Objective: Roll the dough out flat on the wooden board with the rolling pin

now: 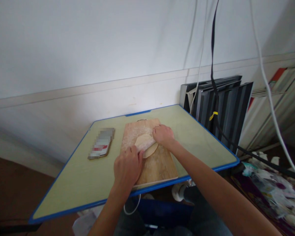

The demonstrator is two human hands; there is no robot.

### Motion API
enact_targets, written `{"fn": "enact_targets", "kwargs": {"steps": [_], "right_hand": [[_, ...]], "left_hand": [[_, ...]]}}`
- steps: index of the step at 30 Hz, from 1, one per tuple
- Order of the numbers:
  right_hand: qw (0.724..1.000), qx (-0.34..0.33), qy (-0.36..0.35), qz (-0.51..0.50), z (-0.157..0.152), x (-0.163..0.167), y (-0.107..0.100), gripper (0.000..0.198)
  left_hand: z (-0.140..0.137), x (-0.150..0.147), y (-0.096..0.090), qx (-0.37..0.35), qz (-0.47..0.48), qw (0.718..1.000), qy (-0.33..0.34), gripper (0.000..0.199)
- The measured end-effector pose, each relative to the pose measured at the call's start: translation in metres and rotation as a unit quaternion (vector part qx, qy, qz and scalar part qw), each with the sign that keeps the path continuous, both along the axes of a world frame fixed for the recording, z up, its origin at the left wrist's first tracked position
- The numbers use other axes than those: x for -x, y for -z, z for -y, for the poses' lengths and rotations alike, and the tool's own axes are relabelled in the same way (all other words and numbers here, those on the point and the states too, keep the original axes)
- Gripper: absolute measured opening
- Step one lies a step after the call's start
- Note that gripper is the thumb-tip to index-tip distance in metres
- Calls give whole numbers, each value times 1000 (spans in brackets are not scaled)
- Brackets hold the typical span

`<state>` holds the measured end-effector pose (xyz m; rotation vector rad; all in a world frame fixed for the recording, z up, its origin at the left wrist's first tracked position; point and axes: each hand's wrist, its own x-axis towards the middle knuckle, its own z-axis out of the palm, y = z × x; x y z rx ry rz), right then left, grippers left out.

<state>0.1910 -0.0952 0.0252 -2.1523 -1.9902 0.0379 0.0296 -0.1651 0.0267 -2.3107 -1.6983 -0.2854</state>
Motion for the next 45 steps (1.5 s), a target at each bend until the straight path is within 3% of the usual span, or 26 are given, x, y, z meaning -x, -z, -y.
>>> {"fn": "enact_targets", "kwargs": {"steps": [10, 23, 45], "right_hand": [[997, -76, -22, 10, 12, -3, 7, 38], [995, -95, -20, -1, 30, -7, 10, 37], [984, -169, -42, -40, 54, -15, 29, 41]], "left_hand": [[4, 2, 4, -22, 8, 1000, 13, 30], [12, -2, 0, 33, 10, 999, -2, 30], [22, -4, 5, 7, -12, 1000, 9, 31]]}}
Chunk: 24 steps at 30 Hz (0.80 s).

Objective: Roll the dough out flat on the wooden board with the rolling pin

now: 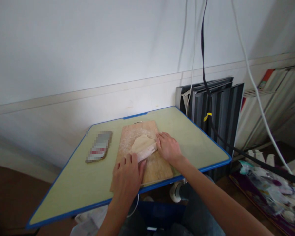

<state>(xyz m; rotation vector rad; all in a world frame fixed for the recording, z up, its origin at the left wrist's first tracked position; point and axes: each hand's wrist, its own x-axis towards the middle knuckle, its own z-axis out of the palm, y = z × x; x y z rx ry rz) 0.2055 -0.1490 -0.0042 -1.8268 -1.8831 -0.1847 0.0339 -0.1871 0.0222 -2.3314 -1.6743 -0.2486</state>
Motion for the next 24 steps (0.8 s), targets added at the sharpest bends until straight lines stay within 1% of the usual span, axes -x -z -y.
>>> {"fn": "enact_targets", "kwargs": {"steps": [7, 12, 19, 24], "right_hand": [[1000, -20, 6, -18, 12, -1, 6, 39], [997, -54, -9, -48, 18, 0, 10, 37], [988, -99, -52, -107, 21, -3, 13, 33], [978, -135, -45, -153, 19, -7, 18, 28]], "left_hand": [[5, -1, 0, -5, 9, 1000, 1, 28], [7, 1, 1, -12, 19, 1000, 4, 26], [9, 3, 7, -29, 38, 999, 8, 26], [11, 8, 15, -55, 52, 997, 11, 26]]}}
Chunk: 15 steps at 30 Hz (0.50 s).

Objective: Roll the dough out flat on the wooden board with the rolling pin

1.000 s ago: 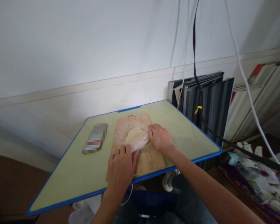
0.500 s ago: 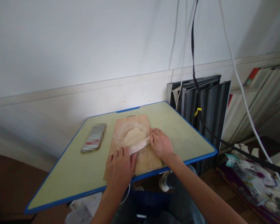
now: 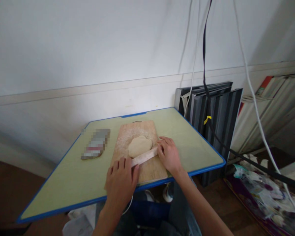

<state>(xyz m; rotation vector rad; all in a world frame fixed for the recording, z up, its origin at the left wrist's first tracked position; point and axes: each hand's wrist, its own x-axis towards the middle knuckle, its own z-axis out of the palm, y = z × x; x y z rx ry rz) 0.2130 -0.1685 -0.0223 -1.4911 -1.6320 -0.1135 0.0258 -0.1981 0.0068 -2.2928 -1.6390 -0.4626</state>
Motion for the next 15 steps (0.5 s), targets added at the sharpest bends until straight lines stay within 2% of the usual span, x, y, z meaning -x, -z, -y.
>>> {"fn": "enact_targets", "kwargs": {"steps": [10, 15], "right_hand": [[995, 3, 1, -99, 1, -4, -1, 20], [992, 11, 19, -122, 2, -2, -3, 17]], "left_hand": [[1, 5, 5, -3, 18, 1000, 22, 25], [-16, 23, 2, 49, 59, 994, 72, 25]]}}
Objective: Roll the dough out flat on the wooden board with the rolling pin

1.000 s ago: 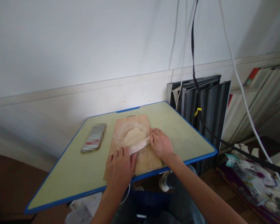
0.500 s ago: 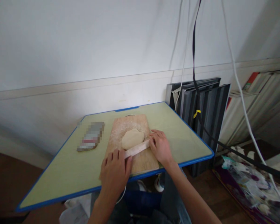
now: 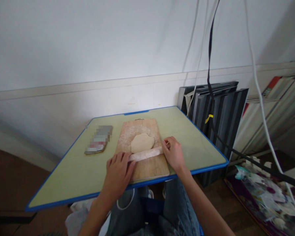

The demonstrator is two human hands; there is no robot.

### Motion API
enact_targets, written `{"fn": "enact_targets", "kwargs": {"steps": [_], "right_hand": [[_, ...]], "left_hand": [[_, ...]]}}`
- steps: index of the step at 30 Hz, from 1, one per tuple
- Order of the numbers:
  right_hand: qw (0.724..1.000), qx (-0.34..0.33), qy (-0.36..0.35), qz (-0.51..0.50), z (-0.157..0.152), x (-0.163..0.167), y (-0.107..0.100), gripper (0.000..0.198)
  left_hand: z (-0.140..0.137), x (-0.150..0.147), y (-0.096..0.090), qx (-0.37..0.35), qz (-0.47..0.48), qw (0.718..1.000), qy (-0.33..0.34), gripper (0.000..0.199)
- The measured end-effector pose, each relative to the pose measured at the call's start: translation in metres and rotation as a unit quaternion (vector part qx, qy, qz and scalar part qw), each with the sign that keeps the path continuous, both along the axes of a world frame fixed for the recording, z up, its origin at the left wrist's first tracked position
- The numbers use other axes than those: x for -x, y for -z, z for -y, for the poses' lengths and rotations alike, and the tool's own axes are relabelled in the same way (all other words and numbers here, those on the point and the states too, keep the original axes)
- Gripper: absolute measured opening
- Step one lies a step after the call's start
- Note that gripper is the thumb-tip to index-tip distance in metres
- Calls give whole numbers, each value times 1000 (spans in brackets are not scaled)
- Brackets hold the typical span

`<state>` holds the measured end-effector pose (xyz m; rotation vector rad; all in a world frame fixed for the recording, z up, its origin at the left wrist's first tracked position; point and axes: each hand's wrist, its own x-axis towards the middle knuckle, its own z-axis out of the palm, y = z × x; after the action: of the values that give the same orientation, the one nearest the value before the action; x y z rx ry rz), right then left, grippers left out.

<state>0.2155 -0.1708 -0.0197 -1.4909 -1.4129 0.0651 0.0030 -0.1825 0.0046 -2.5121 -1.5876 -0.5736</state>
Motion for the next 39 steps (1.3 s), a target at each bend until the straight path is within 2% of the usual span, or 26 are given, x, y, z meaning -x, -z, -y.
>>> {"fn": "enact_targets", "kwargs": {"steps": [4, 8, 14, 19, 22, 25, 28, 30, 32, 34, 36, 37, 39], "right_hand": [[1000, 20, -13, -7, 3, 2, -1, 19], [999, 32, -20, 7, 8, 4, -2, 24], [993, 93, 1, 71, 13, 6, -3, 36], [984, 137, 28, 110, 12, 4, -12, 39], [961, 201, 58, 180, 7, 5, -27, 42], [926, 236, 63, 288, 3, 11, -42, 39], [895, 213, 2, 392, -1, 18, -48, 31], [886, 205, -47, 413, -6, 18, -43, 28], [902, 205, -61, 375, -12, 13, -34, 28], [939, 189, -56, 282, -20, 3, -22, 25], [975, 158, -76, 138, -27, -6, -12, 23], [983, 145, -93, 57, -30, -10, -7, 26], [982, 124, -112, -87, -34, -16, -1, 31]], "left_hand": [[-22, 12, -10, 58, -1, 997, 53, 29], [-43, 13, -20, 81, -33, 994, 72, 34], [-63, 3, -23, 23, -94, 994, 51, 49], [-87, -9, -37, -17, -108, 994, 8, 57], [-108, -15, -38, -21, -100, 995, 19, 55], [-121, -17, -27, -12, -56, 998, -3, 51], [-116, -12, -17, -45, -19, 999, -16, 45], [-103, -9, -15, -91, 14, 995, 36, 38], [-88, -9, -15, -109, 17, 983, 148, 33], [-76, -13, -13, -76, -9, 967, 244, 32], [-71, -20, -8, -42, -29, 962, 268, 47], [-71, -24, -5, -25, -38, 965, 259, 53], [-75, -30, -1, 1, -49, 972, 231, 54]]}}
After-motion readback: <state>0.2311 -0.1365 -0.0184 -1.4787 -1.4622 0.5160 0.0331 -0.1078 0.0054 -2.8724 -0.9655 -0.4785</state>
